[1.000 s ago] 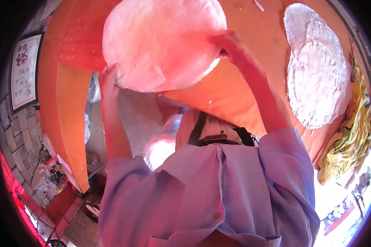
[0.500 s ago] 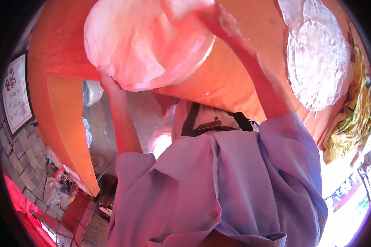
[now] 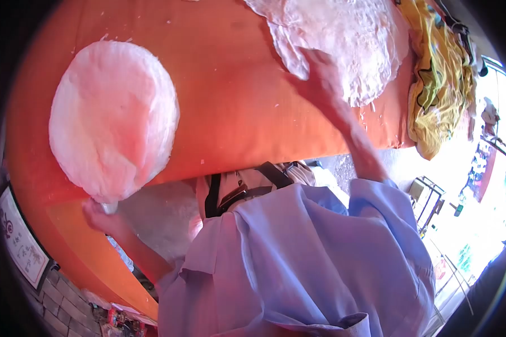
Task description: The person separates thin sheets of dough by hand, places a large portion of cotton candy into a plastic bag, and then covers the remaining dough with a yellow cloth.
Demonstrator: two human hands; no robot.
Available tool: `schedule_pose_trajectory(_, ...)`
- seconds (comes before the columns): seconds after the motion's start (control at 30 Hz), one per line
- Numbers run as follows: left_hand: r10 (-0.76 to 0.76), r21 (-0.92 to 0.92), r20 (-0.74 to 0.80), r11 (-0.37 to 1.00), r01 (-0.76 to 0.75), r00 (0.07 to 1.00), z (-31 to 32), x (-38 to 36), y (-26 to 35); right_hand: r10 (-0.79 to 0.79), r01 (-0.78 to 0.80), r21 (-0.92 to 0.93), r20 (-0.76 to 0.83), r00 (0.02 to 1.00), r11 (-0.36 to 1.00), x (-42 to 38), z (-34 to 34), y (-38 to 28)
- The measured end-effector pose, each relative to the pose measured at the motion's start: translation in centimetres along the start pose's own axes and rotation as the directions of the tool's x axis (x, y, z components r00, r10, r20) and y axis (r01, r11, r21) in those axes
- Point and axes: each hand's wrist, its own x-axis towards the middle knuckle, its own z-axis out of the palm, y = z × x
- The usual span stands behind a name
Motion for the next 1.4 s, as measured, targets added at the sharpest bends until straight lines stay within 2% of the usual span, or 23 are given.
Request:
schedule_pose_trajectory(0.03, 0.078, -0.029, -0.121, 0.996, -0.083, 0.990, 0.2, -0.6, 0.6, 0.063, -0.049, -0.169, 0.078, 0.995, 0.984, -1.6, -1.3, 3.3)
schedule_pose_trajectory(0.07, 0.143, 0.015, -0.112, 0.990, -0.143, 0.983, 2.1, -2.2, 2.9, 0.168, -0.125, -0.292, 0.125, 0.978, 0.948, -3.2, -2.4, 5.3)
schedule_pose_trajectory(0.13, 0.279, 0.097, -0.090, 0.958, -0.271, 0.956, 7.7, -7.2, 9.3, 0.024, 0.017, -0.263, 0.152, 0.988, 0.965, -4.5, -3.6, 7.7)
schedule_pose_trajectory(0.23, 0.312, 0.043, 0.151, 0.946, -0.322, 0.938, 12.9, -11.4, 10.1, -0.010, 0.061, -0.249, 0.203, 0.979, 0.967, -4.1, -4.6, 8.0)
schedule_pose_trajectory(0.3, 0.089, -0.013, 0.373, 0.996, -0.091, 0.924, 17.0, -15.8, 11.0, -0.023, 0.072, -0.240, 0.201, 0.979, 0.968, -3.9, -4.7, 8.2)
schedule_pose_trajectory(0.37, -0.070, -0.142, 0.647, 0.967, 0.210, 0.759, 20.5, -19.7, 9.6, -0.053, 0.086, -0.212, 0.158, 0.986, 0.973, -3.8, -4.5, 8.8)
schedule_pose_trajectory(0.4, -0.119, -0.096, 0.738, 0.956, 0.278, 0.664, 22.3, -21.6, 9.3, -0.146, 0.167, -0.235, 0.103, 0.984, 0.957, -3.9, -4.0, 9.4)
schedule_pose_trajectory(0.43, -0.166, -0.039, 0.816, 0.940, 0.339, 0.553, 23.9, -23.2, 9.0, -0.141, 0.159, -0.238, 0.089, 0.986, 0.958, -3.8, -3.9, 10.0)
schedule_pose_trajectory(0.5, -0.157, -0.040, 0.870, 0.923, 0.384, 0.468, 26.9, -26.0, 7.9, -0.135, 0.145, -0.245, 0.058, 0.989, 0.958, -3.0, -3.9, 11.3)
schedule_pose_trajectory(0.57, -0.269, 0.055, 0.898, 0.853, 0.519, 0.347, 29.5, -27.8, 8.4, -0.099, 0.094, -0.236, -0.008, 0.995, 0.967, -1.7, -5.4, 12.1)
schedule_pose_trajectory(0.6, -0.320, 0.107, 0.905, 0.809, 0.578, 0.279, 30.7, -28.5, 8.6, -0.138, 0.138, -0.206, 0.017, 0.990, 0.969, -1.7, -5.4, 12.3)
schedule_pose_trajectory(0.7, -0.403, 0.210, 0.897, 0.751, 0.626, 0.183, 34.2, -30.0, 8.1, -0.270, 0.284, -0.155, 0.102, 0.957, 0.946, -3.0, -5.2, 12.5)
schedule_pose_trajectory(0.83, -0.368, 0.183, 0.906, 0.788, 0.588, 0.211, 37.6, -31.7, 8.7, -0.218, 0.221, -0.097, 0.040, 0.975, 0.971, -1.6, -6.4, 15.6)
schedule_pose_trajectory(0.87, -0.387, 0.199, 0.900, 0.774, 0.601, 0.200, 38.1, -31.9, 8.8, -0.145, 0.141, -0.107, -0.024, 0.989, 0.984, 0.0, -8.7, 14.7)
schedule_pose_trajectory(0.9, -0.402, 0.212, 0.896, 0.762, 0.612, 0.190, 38.8, -32.0, 8.9, -0.160, 0.153, -0.113, -0.058, 0.985, 0.982, 1.8, -10.7, 15.8)
schedule_pose_trajectory(0.97, -0.433, 0.241, 0.885, 0.740, 0.627, 0.171, 39.8, -32.1, 9.1, -0.279, 0.166, -0.343, -0.312, 0.908, 0.925, 5.5, -17.1, 14.1)
schedule_pose_trajectory(1.07, -0.448, 0.259, 0.878, 0.744, 0.615, 0.171, 41.2, -32.0, 9.0, -0.183, 0.039, -0.341, -0.402, 0.897, 0.939, 5.6, -21.2, 12.4)
schedule_pose_trajectory(1.17, -0.413, 0.222, 0.886, 0.779, 0.586, 0.213, 43.3, -31.0, 7.8, -0.294, 0.217, -0.310, -0.229, 0.928, 0.926, 4.4, -18.4, 10.4)
schedule_pose_trajectory(1.23, -0.387, 0.177, 0.891, 0.775, 0.607, 0.235, 44.7, -30.2, 8.6, -0.176, 0.163, -0.133, -0.095, 0.980, 0.978, 2.7, -12.8, 12.1)
schedule_pose_trajectory(1.27, -0.382, 0.194, 0.912, 0.720, 0.666, 0.148, 45.2, -29.6, 8.8, -0.129, 0.127, -0.088, -0.021, 0.991, 0.988, 2.0, -10.6, 12.6)
schedule_pose_trajectory(1.3, -0.393, 0.181, 0.912, 0.642, 0.745, 0.118, 45.3, -29.8, 9.2, -0.119, 0.124, -0.065, 0.071, 0.990, 0.990, 1.6, -8.9, 13.0)
schedule_pose_trajectory(1.37, -0.396, 0.146, 0.917, 0.460, 0.876, 0.056, 45.5, -30.4, 10.6, -0.148, 0.150, -0.020, 0.060, 0.987, 0.989, 0.6, -7.4, 11.7)
schedule_pose_trajectory(1.4, -0.302, 0.095, 0.953, 0.405, 0.910, 0.035, 45.0, -30.7, 11.8, -0.197, 0.197, 0.016, 0.067, 0.978, 0.980, 0.4, -7.3, 10.3)
